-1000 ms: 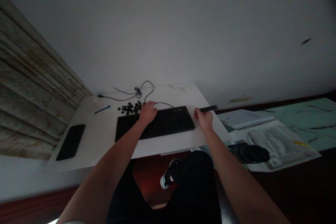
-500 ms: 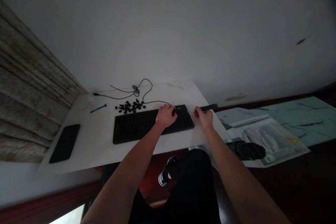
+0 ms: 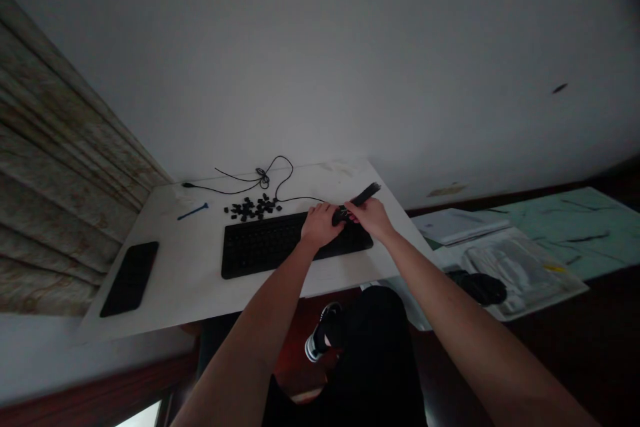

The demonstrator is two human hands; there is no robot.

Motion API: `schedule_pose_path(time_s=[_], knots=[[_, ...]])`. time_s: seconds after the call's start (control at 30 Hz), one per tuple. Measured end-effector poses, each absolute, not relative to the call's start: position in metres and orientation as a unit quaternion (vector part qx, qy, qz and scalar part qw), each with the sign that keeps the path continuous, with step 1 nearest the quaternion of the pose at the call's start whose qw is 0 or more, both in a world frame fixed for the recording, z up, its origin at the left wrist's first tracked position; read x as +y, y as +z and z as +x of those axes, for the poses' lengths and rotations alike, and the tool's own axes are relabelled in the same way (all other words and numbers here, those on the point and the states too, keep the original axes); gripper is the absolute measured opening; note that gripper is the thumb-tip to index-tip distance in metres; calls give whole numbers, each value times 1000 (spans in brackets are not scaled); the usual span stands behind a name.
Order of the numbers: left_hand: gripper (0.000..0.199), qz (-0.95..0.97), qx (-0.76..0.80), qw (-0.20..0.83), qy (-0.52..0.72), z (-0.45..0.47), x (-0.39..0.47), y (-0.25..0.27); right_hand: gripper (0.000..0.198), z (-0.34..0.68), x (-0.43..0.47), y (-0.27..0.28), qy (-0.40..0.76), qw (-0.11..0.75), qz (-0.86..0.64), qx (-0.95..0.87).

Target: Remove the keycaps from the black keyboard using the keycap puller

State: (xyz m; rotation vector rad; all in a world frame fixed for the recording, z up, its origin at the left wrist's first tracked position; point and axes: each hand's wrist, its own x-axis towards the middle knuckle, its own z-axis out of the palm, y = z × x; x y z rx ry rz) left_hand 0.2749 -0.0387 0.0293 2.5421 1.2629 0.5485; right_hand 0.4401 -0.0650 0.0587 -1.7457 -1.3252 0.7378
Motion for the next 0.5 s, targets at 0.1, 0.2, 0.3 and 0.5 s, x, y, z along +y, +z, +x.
schedule_pose_path(time_s=[0.1, 0.2, 0.3, 0.5], knots=[[27, 872, 437, 121, 183, 274, -37, 29, 27, 432, -60, 69, 202, 304, -705, -608], [18, 867, 449, 124, 178, 273, -36, 30, 28, 430, -58, 76, 155, 253, -715, -633], [15, 865, 451, 131, 175, 274, -36, 32, 30, 429, -56, 78, 161, 232, -718, -636], [16, 865, 456, 129, 163, 274, -37, 35, 21, 428, -52, 76, 231, 262, -713, -608]])
